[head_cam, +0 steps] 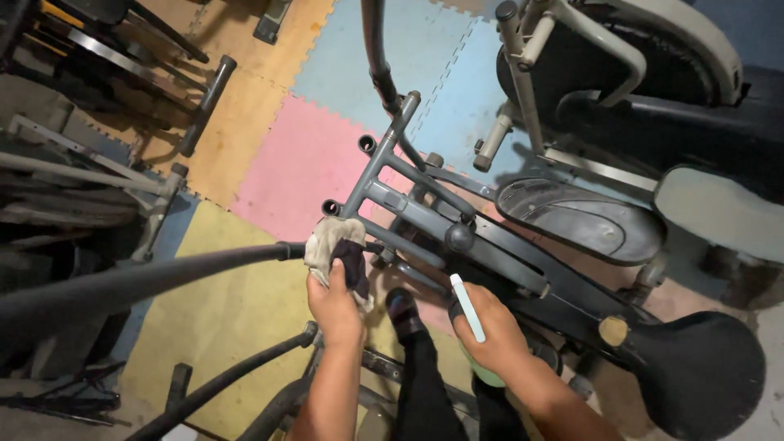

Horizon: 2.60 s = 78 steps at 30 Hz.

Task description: Cleaning gym equipment using a spray bottle and a cloth.

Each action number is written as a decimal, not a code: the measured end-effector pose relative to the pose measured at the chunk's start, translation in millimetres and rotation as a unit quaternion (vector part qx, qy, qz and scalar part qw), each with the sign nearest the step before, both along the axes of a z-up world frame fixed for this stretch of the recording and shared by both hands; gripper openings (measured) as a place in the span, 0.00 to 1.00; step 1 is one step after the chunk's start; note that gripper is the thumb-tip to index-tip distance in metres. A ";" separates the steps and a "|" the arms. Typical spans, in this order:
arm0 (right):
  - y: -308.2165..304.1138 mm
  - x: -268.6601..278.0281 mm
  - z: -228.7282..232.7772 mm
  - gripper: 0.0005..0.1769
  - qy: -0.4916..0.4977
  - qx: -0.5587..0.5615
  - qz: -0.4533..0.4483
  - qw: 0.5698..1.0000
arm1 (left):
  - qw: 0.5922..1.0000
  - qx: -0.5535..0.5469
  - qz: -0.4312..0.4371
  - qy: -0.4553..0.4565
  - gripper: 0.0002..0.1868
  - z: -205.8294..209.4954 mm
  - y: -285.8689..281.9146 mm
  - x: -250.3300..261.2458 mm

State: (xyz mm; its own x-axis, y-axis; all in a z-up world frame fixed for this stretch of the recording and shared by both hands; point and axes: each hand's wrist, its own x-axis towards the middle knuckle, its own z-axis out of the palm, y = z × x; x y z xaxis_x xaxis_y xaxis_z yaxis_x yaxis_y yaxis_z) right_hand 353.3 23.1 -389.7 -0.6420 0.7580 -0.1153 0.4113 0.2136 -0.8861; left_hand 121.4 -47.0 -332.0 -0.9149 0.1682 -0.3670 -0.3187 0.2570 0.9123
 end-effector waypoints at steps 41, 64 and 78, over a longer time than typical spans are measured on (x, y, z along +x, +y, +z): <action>-11.1 -32.6 -0.1 0.32 0.011 -0.065 -0.030 0.997 | 0.714 -0.364 -0.446 0.398 0.48 -117.6 110.7 -14.5; -40.2 -21.2 -16.3 0.35 0.007 -0.032 -0.095 0.995 | 0.646 -0.282 -0.509 0.494 0.24 -110.5 110.2 -26.6; -68.8 29.4 -14.5 0.36 0.010 -0.069 -0.107 0.992 | 0.588 -0.252 -0.607 0.471 0.39 -138.9 50.2 8.9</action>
State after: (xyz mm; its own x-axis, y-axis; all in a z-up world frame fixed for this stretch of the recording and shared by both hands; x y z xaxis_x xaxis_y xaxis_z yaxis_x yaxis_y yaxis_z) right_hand 382.7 -45.7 -404.2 -0.4712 0.8552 -0.2157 0.4165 0.0002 -0.9091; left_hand 130.3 3.3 -470.9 -0.0694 0.9946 -0.0770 0.9650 0.0865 0.2477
